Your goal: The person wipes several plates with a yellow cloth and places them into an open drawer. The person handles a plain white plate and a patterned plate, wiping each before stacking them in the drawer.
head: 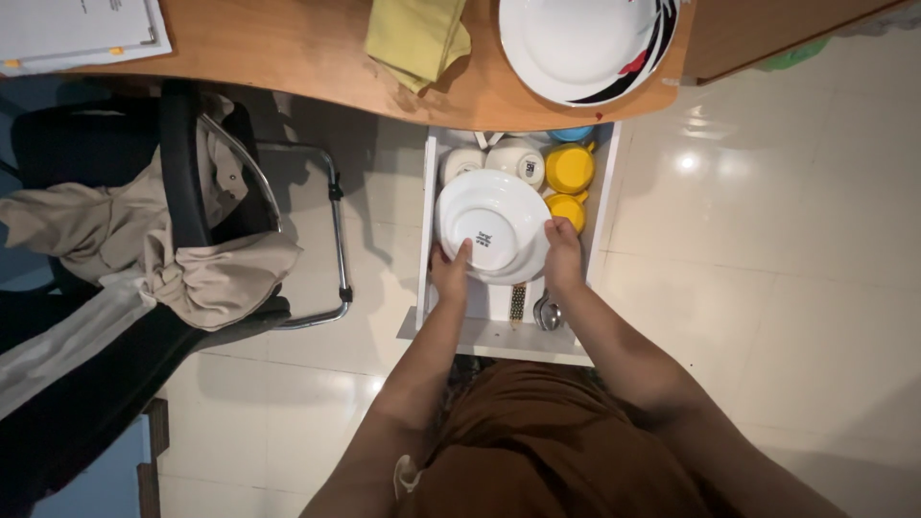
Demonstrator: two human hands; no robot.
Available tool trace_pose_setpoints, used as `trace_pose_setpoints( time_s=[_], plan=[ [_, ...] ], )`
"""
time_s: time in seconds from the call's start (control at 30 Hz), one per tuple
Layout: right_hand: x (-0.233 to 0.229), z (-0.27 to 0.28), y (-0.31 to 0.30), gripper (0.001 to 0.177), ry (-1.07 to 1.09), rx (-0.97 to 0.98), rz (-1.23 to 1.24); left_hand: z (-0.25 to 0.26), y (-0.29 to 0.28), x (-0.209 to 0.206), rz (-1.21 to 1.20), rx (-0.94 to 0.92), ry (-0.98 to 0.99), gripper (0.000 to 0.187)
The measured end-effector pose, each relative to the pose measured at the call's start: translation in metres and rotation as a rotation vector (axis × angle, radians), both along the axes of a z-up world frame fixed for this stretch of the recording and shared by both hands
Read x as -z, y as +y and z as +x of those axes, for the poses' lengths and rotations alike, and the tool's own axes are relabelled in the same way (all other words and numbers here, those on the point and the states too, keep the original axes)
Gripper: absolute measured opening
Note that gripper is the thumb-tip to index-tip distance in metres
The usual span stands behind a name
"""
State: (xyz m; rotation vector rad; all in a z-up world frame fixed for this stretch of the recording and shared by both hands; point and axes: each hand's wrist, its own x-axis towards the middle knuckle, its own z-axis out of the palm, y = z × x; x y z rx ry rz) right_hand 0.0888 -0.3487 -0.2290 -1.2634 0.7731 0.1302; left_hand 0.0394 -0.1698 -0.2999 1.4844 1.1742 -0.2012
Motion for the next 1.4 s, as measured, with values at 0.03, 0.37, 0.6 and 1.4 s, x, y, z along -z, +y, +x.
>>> trace_pose_setpoints(
  time_s=[0.03, 0.37, 0.6, 1.4],
  plan=[
    [0.001, -0.001, -0.001, 0.009, 0.001, -0.002, -0.001, 0.000, -0.002, -0.005, -0.001, -0.002, 0.001, 0.105],
    [0.015, -0.001, -0.009, 0.010, -0.032, -0.058, 0.054, -0.001, -0.010, 0.021, 0.052, -0.103, -0.080, 0.099],
    [0.016, 0.000, -0.019, 0.011, -0.033, -0.142, -0.242, 0.003, -0.017, 0.005, 0.093, -0.114, -0.104, 0.093],
    [0.008, 0.009, -0.040, 0.013, 0.088, -0.425, -0.634, 0.002, -0.020, 0.029, 0.199, -0.052, -0.117, 0.095]
  ],
)
